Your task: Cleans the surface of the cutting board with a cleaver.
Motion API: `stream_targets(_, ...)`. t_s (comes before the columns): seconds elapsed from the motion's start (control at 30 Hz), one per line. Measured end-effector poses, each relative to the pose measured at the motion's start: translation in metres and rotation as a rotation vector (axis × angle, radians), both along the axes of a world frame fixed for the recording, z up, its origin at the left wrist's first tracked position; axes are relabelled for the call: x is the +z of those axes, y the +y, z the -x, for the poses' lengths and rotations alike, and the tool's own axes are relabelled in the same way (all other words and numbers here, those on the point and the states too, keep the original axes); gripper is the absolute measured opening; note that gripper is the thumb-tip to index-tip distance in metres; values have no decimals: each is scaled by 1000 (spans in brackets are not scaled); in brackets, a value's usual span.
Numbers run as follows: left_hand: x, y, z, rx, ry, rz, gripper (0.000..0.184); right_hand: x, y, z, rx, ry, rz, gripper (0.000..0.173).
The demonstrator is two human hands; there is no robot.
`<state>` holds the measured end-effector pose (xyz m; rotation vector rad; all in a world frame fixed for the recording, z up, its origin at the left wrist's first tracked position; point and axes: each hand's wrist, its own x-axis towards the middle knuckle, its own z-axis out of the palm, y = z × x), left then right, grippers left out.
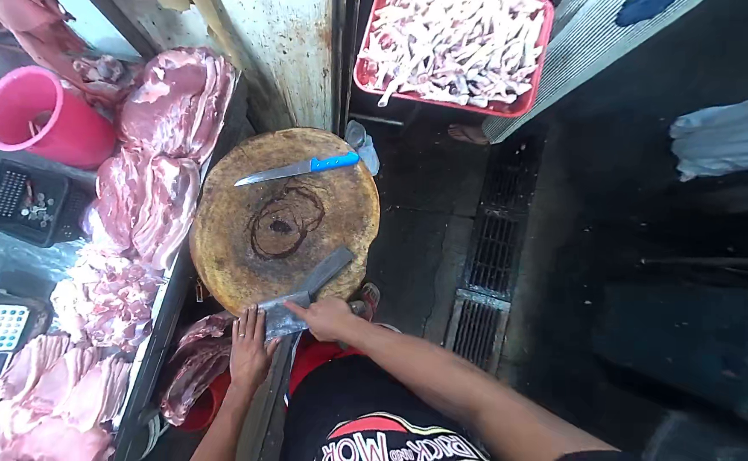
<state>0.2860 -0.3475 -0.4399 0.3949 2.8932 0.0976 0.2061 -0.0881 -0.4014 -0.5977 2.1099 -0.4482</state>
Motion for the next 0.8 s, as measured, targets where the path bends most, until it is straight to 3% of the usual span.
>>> stream_targets(0.07,1,25,-3,-15,-23,-11,81,-1,22,-8,-10,-11,-25,99)
stream_targets(0.2,-8,149,55,-204,-88,-177,79,4,142,-20,-263,33,-193,95)
stream_targets(0.3,-19,223,86,-314,-128,-287,79,20,207,-17,-313,69,-344,95)
stream_targets(0.4,-19,198,78,-238,-110,-300,77,25,190,-1,-211,74,-284,94)
stream_targets(0.57,-1,27,15,33,-19,-91,77,1,30,8,-49,47,35,95)
stream_targets(0.63,5,-2,2,20,1,-36,80,-1,2,7,6,19,62,99)
stream_targets(0.7,6,18,13,-16,-31,-53,78,3,19,3,-40,0,15,98)
stream_targets(0.8,-5,115,58,-138,-93,-166,77,14,110,-1,-219,42,-143,95)
